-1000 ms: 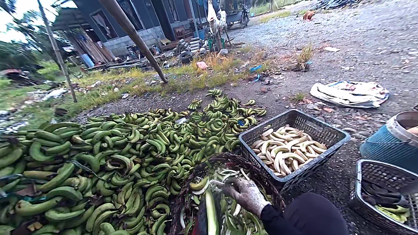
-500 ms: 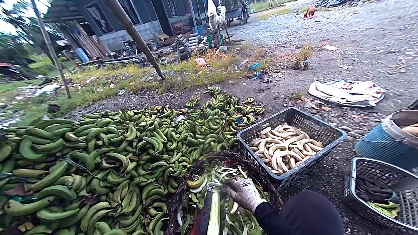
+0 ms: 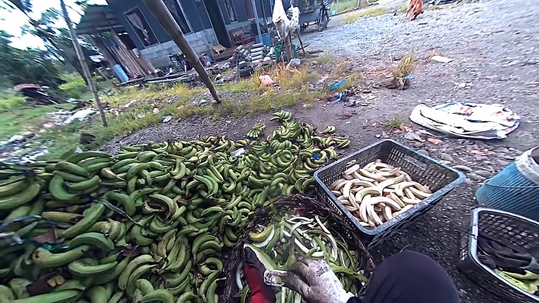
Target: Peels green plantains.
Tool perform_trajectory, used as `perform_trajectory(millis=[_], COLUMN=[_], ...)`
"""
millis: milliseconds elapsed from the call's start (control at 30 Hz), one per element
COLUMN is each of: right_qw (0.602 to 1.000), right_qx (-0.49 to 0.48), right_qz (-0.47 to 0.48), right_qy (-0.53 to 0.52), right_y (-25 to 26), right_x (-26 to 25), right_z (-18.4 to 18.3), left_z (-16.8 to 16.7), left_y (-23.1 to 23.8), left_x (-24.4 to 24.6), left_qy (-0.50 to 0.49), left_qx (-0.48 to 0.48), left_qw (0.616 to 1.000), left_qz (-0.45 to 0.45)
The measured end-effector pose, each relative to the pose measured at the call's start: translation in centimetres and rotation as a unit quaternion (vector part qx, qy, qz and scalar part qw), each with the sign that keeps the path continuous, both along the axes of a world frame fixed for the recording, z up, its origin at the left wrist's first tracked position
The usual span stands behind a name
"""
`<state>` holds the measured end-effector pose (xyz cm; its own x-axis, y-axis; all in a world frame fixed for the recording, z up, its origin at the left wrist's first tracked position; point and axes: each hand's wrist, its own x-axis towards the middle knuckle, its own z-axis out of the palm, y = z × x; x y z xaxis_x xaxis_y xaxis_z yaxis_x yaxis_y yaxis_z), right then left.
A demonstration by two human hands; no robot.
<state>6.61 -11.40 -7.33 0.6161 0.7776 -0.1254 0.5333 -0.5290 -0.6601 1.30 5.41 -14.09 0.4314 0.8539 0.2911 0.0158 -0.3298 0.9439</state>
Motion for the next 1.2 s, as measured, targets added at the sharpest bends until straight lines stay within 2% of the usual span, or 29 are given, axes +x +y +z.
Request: perform_trajectory(millis=[33,67,167,233,267,333,367,433,467,533,567,600,633,667,700,733,800,867,933,967,1000,1033,1067,1100,1133,1200], right_qw=[1.000,0.999,0.996,0.992,0.990,0.991,0.993,0.998,0.999,0.999,0.998,0.998,0.998,0.998,0.998,0.998,0.996,0.997,0.992,0.989,0.986,0.988,0.994,0.998,0.996,0.974], right_qx=[-0.020,-0.036,-0.053,-0.082,-0.092,-0.098,-0.095,-0.057,-0.037,-0.047,-0.058,-0.064,-0.062,-0.055,-0.049,-0.048,-0.053,-0.081,-0.098,-0.100,-0.095,-0.077,-0.043,0.005,0.059,0.138], right_qz=[0.008,0.008,-0.035,-0.073,-0.082,-0.066,-0.045,-0.009,-0.003,-0.007,-0.013,-0.015,-0.015,-0.013,-0.012,-0.003,0.012,0.001,-0.046,-0.072,-0.091,-0.096,-0.085,-0.057,-0.017,0.046], right_qy=[0.001,0.012,0.055,0.069,0.073,0.058,0.043,-0.006,-0.026,-0.023,-0.007,0.012,0.014,-0.002,-0.026,-0.045,-0.065,-0.009,0.061,0.088,0.100,0.092,0.057,-0.001,-0.061,-0.176], right_y=[0.0,0.2,0.7,0.8,0.9,1.1,1.2,1.2,1.1,1.2,1.3,1.3,1.2,1.0,0.9,0.7,0.8,1.2,1.6,1.7,1.7,1.6,1.4,1.0,0.4,-0.5], right_x=[0.9,2.0,5.6,7.2,7.2,5.5,3.8,0.6,-0.3,0.2,1.1,2.0,2.8,3.2,3.4,3.4,3.7,4.9,6.8,7.3,7.1,6.5,5.2,3.6,2.0,0.1], right_z=[0.2,0.4,0.5,1.0,1.4,2.4,2.7,2.4,2.1,2.1,2.3,2.6,2.8,2.9,3.0,3.3,3.2,3.3,2.5,2.2,2.2,2.5,2.4,1.9,1.4,0.6], left_z=[3.5,5.0,6.8,9.6,11.3,12.9,13.4,14.9,12.8,5.5,4.2,5.2,8.7,14.1,18.1,19.1,15.0,11.9,10.7,9.8,9.1,10.3,13.9,16.5,16.2,9.9], left_y=[-0.4,-0.6,-1.5,-2.6,-3.1,-4.4,-4.2,-2.6,-1.2,0.6,0.5,-0.3,-2.0,-4.0,-5.4,-5.9,-4.7,-3.8,-3.6,-3.4,-2.9,-3.3,-4.8,-5.4,-4.7,-1.1], left_x=[-0.3,-0.1,-1.4,-2.0,-2.5,-2.4,-2.1,-0.1,0.2,0.2,0.2,0.4,0.5,0.3,0.0,-0.5,-1.9,-2.3,-2.4,-2.9,-3.4,-3.3,-2.6,-2.0,-1.6,-1.5], left_qy=[0.093,0.128,0.206,0.212,0.198,0.103,0.091,0.157,0.148,0.066,0.017,-0.012,-0.005,0.040,0.077,0.088,0.071,0.106,0.127,0.105,0.067,0.046,0.067,0.074,0.041,-0.087], left_qx=[-0.160,-0.229,-0.232,-0.274,-0.297,-0.326,-0.343,-0.401,-0.375,-0.287,-0.293,-0.317,-0.349,-0.378,-0.391,-0.373,-0.295,-0.284,-0.336,-0.332,-0.315,-0.302,-0.340,-0.402,-0.458,-0.559], left_qw=[0.982,0.964,0.919,0.873,0.870,0.910,0.920,0.902,0.915,0.956,0.955,0.946,0.931,0.916,0.908,0.912,0.932,0.923,0.888,0.879,0.872,0.884,0.901,0.893,0.870,0.791], left_qz=[-0.026,-0.049,-0.244,-0.343,-0.341,-0.234,-0.163,-0.018,-0.008,-0.020,-0.039,-0.072,-0.104,-0.124,-0.130,-0.144,-0.196,-0.239,-0.286,-0.325,-0.368,-0.354,-0.260,-0.189,-0.177,-0.233])
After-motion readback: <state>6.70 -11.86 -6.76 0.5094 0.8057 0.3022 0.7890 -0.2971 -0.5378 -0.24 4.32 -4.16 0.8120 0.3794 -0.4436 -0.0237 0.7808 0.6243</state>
